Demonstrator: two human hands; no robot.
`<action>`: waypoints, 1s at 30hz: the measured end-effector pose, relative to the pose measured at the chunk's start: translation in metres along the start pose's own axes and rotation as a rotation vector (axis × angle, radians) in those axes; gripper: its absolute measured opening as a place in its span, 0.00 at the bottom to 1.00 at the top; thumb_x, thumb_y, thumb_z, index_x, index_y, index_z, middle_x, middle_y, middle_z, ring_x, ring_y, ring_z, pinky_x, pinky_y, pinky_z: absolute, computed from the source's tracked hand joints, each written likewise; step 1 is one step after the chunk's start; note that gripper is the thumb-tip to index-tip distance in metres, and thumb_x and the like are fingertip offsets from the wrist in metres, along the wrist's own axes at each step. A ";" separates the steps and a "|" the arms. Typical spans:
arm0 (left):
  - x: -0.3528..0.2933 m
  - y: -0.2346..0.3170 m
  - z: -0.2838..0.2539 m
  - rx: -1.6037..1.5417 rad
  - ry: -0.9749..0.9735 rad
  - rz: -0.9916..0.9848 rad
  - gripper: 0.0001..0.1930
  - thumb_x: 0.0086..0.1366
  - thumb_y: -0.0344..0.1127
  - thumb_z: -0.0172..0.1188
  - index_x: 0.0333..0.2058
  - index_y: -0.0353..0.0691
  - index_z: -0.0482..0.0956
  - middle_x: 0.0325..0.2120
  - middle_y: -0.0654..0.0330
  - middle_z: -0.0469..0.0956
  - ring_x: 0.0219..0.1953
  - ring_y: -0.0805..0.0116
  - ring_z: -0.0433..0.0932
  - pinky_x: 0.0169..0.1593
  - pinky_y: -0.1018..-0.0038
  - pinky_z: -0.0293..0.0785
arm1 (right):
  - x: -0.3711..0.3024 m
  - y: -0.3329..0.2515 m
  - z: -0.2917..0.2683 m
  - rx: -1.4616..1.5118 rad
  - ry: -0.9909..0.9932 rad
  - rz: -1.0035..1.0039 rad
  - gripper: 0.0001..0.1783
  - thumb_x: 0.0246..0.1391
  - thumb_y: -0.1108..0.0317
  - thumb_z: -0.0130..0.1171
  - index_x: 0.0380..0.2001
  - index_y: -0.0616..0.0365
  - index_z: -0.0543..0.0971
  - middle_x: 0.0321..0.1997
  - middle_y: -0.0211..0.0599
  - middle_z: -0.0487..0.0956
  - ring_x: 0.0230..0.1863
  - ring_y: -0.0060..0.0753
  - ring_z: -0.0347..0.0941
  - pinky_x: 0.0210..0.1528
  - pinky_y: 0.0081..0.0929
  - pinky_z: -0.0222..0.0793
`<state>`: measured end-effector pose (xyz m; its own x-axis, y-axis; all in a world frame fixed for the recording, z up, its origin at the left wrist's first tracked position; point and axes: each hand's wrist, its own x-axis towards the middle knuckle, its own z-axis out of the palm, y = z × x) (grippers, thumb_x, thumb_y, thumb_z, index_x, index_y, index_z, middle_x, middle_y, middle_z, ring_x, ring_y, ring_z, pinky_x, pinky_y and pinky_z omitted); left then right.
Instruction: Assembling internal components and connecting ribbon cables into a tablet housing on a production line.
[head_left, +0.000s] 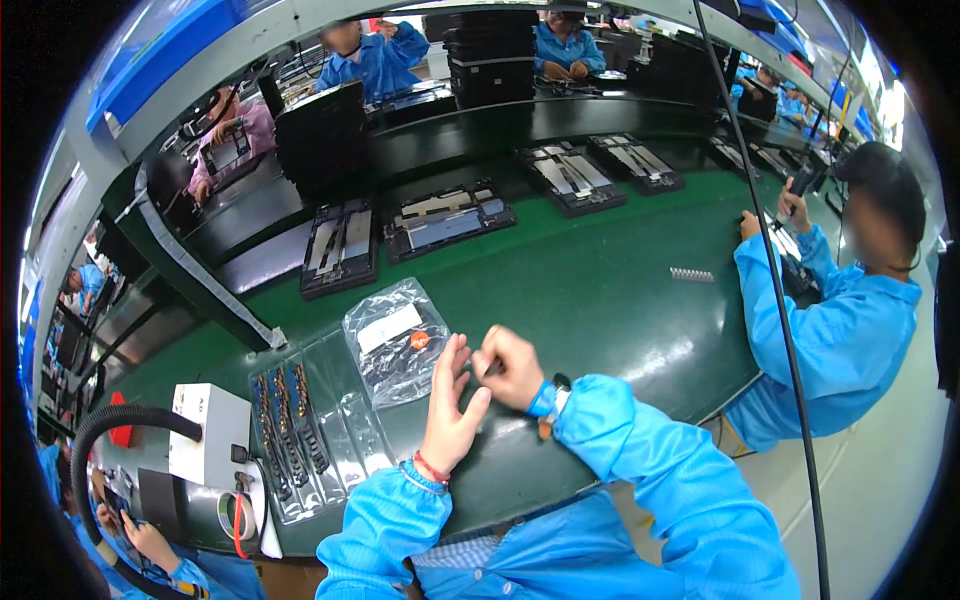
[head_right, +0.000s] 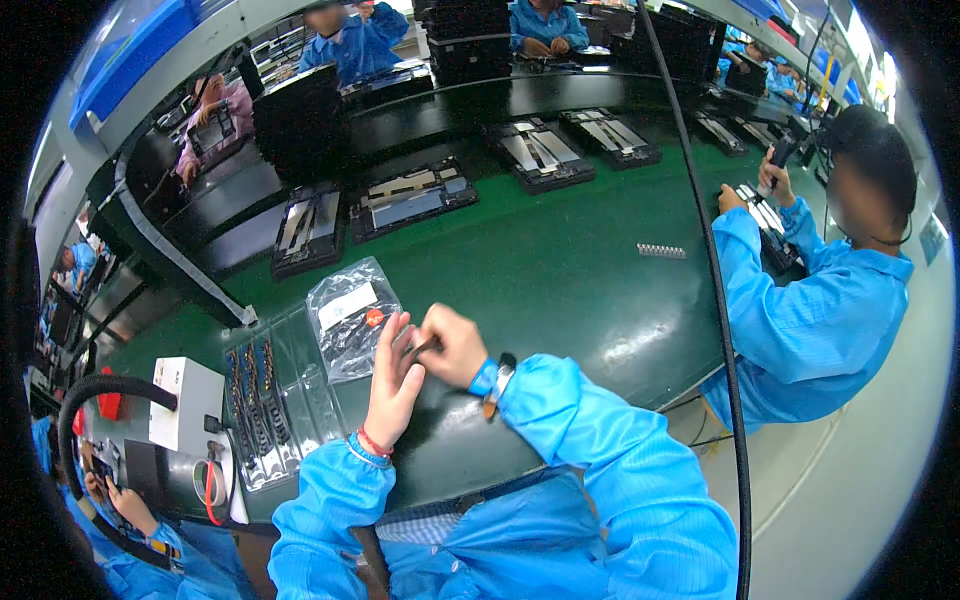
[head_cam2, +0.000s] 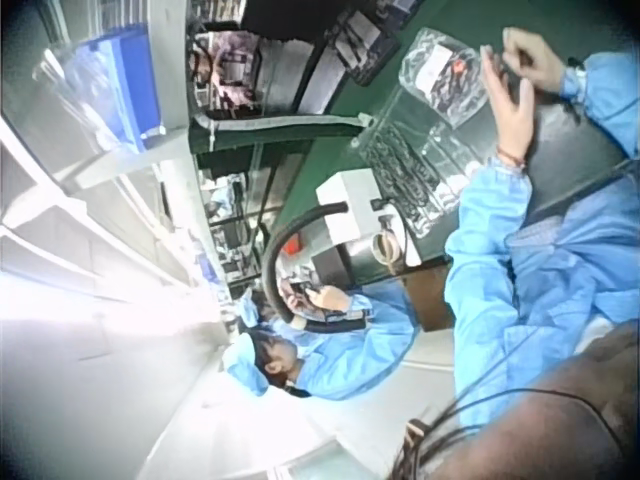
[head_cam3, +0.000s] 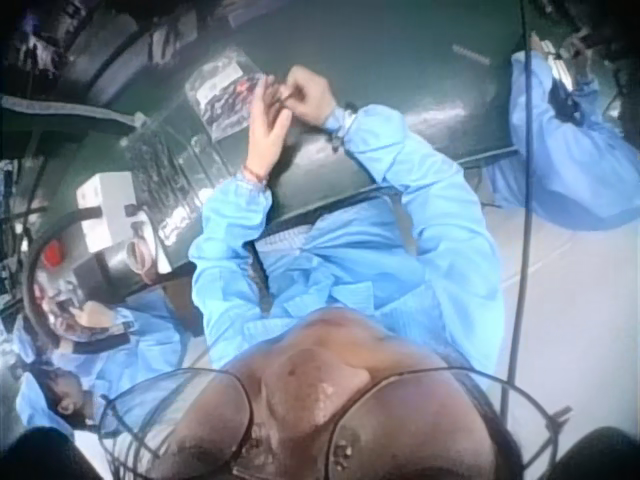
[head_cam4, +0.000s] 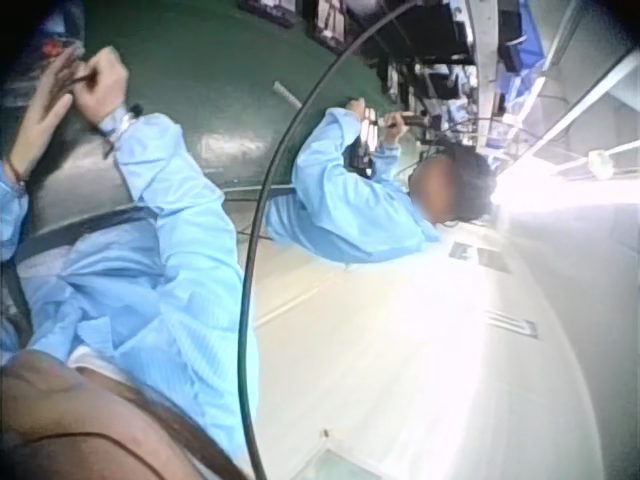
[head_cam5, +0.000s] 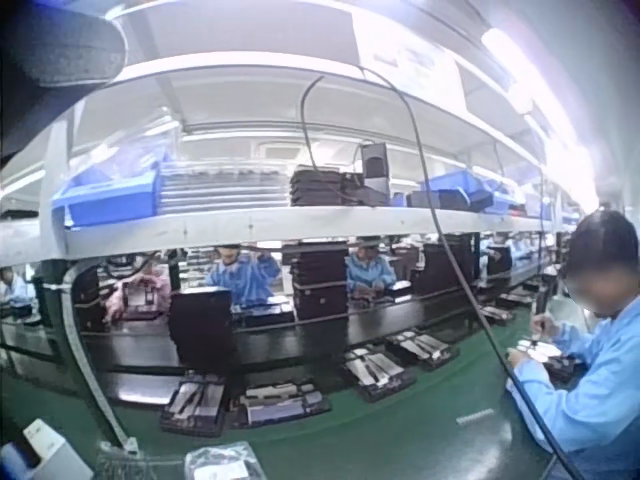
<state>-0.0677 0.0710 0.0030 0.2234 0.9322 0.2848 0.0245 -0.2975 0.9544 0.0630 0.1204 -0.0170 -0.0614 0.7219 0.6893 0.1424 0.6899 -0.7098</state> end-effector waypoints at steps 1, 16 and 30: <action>0.000 -0.002 0.000 0.010 -0.014 0.092 0.35 0.57 0.28 0.53 0.62 0.40 0.47 0.60 0.52 0.52 0.61 0.59 0.55 0.61 0.65 0.53 | -0.006 -0.005 0.006 0.059 -0.094 -0.057 0.10 0.44 0.72 0.59 0.21 0.57 0.66 0.21 0.37 0.68 0.21 0.36 0.68 0.24 0.27 0.64; -0.012 -0.007 0.000 -0.418 0.160 -0.129 0.20 0.66 0.34 0.46 0.55 0.36 0.61 0.47 0.55 0.69 0.49 0.69 0.67 0.55 0.75 0.61 | -0.008 -0.031 0.012 -0.088 -0.530 0.226 0.13 0.50 0.67 0.49 0.40 0.57 0.65 0.24 0.50 0.75 0.27 0.55 0.72 0.27 0.44 0.66; -0.009 -0.009 -0.006 -0.427 0.144 -0.171 0.19 0.69 0.39 0.39 0.55 0.38 0.64 0.47 0.53 0.70 0.49 0.68 0.69 0.53 0.74 0.65 | -0.006 -0.034 0.008 -0.087 -0.603 0.210 0.13 0.55 0.64 0.43 0.42 0.59 0.64 0.26 0.51 0.75 0.28 0.56 0.71 0.28 0.46 0.65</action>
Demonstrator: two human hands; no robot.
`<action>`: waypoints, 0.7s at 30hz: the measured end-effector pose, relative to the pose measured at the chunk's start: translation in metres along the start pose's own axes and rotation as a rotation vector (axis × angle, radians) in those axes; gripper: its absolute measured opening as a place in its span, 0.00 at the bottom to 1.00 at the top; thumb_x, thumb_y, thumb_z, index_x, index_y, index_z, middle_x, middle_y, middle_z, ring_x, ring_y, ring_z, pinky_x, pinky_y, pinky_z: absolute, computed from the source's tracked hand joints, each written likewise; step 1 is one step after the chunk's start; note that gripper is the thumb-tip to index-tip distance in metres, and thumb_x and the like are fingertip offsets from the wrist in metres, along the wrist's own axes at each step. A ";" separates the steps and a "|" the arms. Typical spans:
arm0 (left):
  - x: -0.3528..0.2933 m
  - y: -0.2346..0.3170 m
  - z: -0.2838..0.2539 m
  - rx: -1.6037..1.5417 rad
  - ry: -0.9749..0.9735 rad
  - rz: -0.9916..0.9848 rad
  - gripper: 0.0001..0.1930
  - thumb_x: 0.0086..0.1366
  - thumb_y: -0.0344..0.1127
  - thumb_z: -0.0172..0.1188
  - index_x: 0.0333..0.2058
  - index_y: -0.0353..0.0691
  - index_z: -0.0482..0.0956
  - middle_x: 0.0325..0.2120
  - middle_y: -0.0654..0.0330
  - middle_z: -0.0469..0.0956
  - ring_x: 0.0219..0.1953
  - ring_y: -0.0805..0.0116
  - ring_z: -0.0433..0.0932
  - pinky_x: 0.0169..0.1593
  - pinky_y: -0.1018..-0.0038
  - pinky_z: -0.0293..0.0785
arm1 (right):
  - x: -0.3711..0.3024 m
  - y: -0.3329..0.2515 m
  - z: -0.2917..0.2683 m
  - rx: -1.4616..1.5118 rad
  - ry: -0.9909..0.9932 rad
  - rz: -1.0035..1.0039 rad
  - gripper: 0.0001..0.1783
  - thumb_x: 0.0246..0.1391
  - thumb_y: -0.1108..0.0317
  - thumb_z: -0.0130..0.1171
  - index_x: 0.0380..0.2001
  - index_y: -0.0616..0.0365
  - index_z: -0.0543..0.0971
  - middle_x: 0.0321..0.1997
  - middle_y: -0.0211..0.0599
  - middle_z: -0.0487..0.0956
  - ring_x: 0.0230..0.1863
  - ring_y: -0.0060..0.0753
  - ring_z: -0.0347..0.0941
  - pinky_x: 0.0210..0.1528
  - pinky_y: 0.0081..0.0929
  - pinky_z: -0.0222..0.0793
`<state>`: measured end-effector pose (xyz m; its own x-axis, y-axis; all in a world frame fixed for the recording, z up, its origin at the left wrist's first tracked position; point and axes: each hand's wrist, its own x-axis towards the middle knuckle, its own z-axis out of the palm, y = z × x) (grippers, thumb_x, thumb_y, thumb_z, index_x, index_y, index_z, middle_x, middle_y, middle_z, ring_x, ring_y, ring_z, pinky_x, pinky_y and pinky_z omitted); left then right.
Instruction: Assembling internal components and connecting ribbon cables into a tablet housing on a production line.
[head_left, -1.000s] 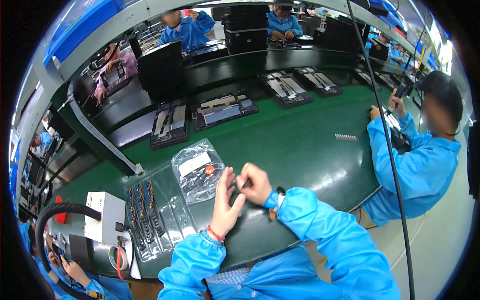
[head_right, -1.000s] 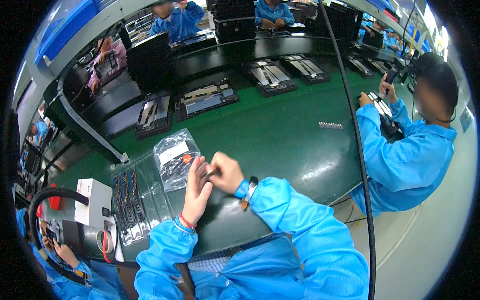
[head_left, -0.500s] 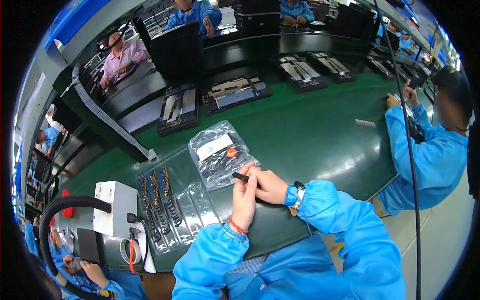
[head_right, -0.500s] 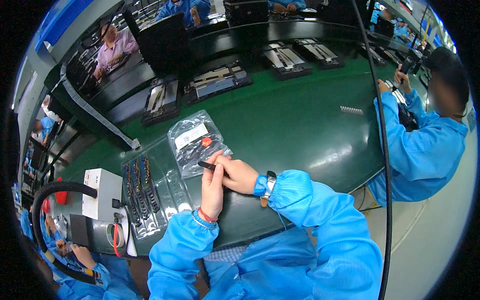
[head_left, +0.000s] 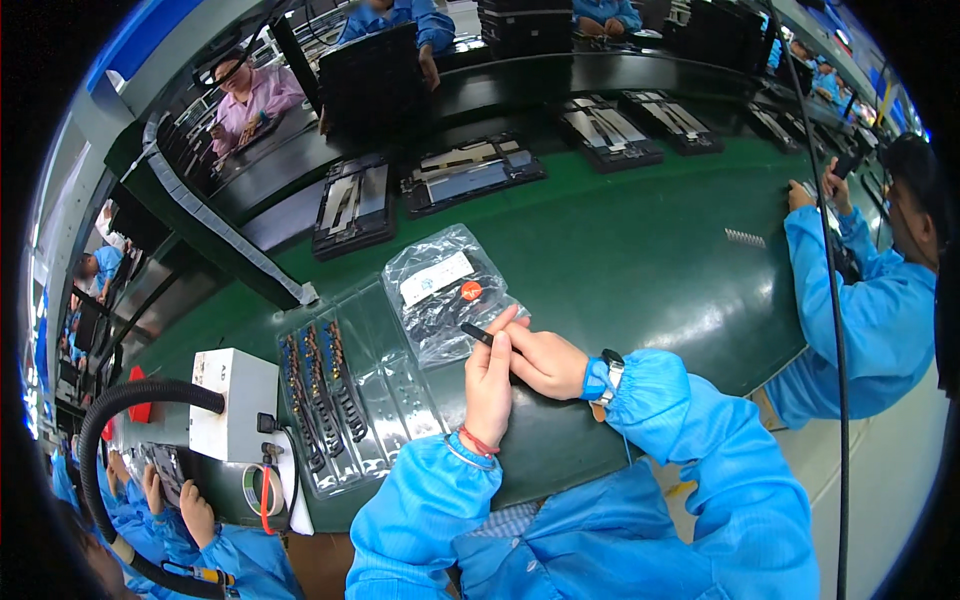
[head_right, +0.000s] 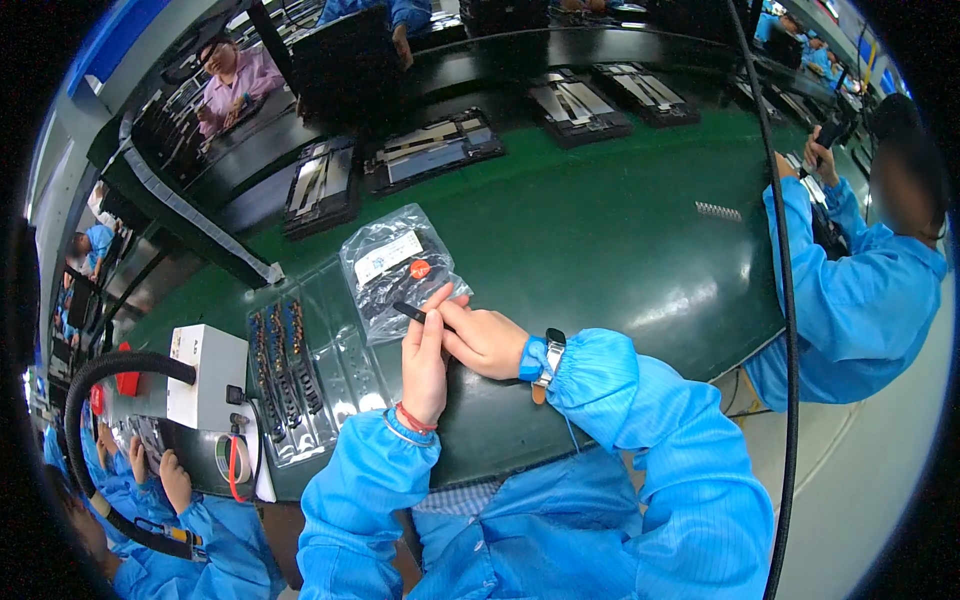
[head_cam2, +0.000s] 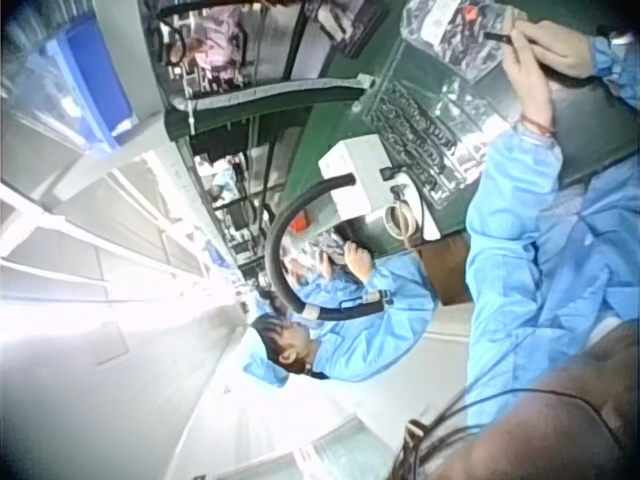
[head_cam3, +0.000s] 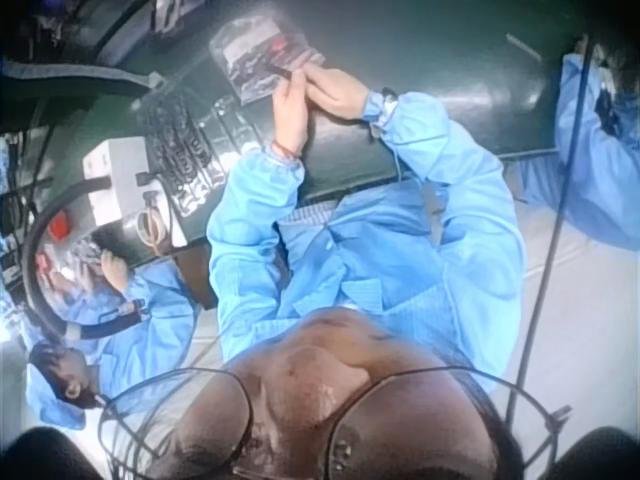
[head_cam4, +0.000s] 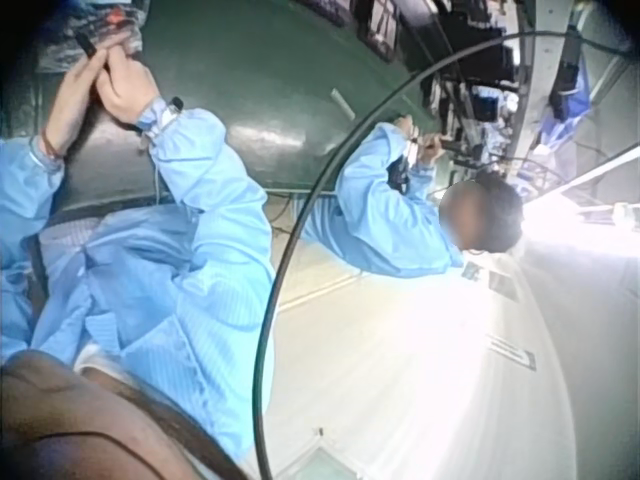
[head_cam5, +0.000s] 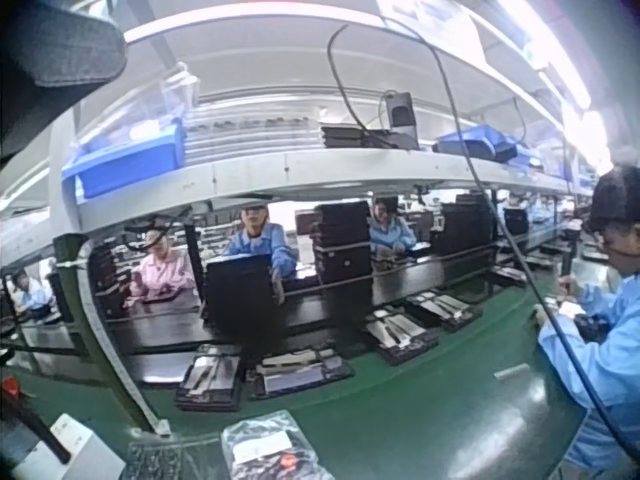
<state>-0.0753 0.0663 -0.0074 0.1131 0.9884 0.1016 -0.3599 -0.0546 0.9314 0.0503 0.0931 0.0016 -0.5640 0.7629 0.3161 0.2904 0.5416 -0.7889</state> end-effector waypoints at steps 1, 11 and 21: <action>0.000 0.000 -0.001 -0.015 0.010 -0.019 0.19 0.69 0.40 0.39 0.55 0.38 0.64 0.47 0.53 0.70 0.49 0.68 0.69 0.53 0.74 0.66 | 0.000 0.000 0.000 0.001 0.001 0.002 0.13 0.55 0.64 0.43 0.42 0.59 0.64 0.26 0.51 0.75 0.28 0.56 0.71 0.28 0.46 0.65; 0.001 0.001 0.001 -0.011 0.011 0.028 0.18 0.69 0.39 0.40 0.54 0.39 0.64 0.48 0.54 0.69 0.50 0.68 0.68 0.54 0.73 0.64 | 0.001 0.004 0.003 -0.005 0.019 0.006 0.10 0.57 0.67 0.43 0.40 0.59 0.66 0.30 0.51 0.74 0.31 0.56 0.71 0.31 0.41 0.66; 0.001 0.008 0.001 0.016 -0.014 0.000 0.18 0.69 0.37 0.39 0.53 0.36 0.65 0.45 0.54 0.71 0.48 0.69 0.69 0.52 0.75 0.65 | 0.001 -0.002 0.000 -0.058 0.035 0.006 0.10 0.55 0.67 0.46 0.39 0.57 0.67 0.23 0.49 0.74 0.25 0.54 0.72 0.25 0.41 0.64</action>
<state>-0.0776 0.0663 0.0001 0.1264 0.9863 0.1060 -0.3448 -0.0565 0.9370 0.0491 0.0923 0.0034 -0.5349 0.7775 0.3307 0.3384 0.5557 -0.7594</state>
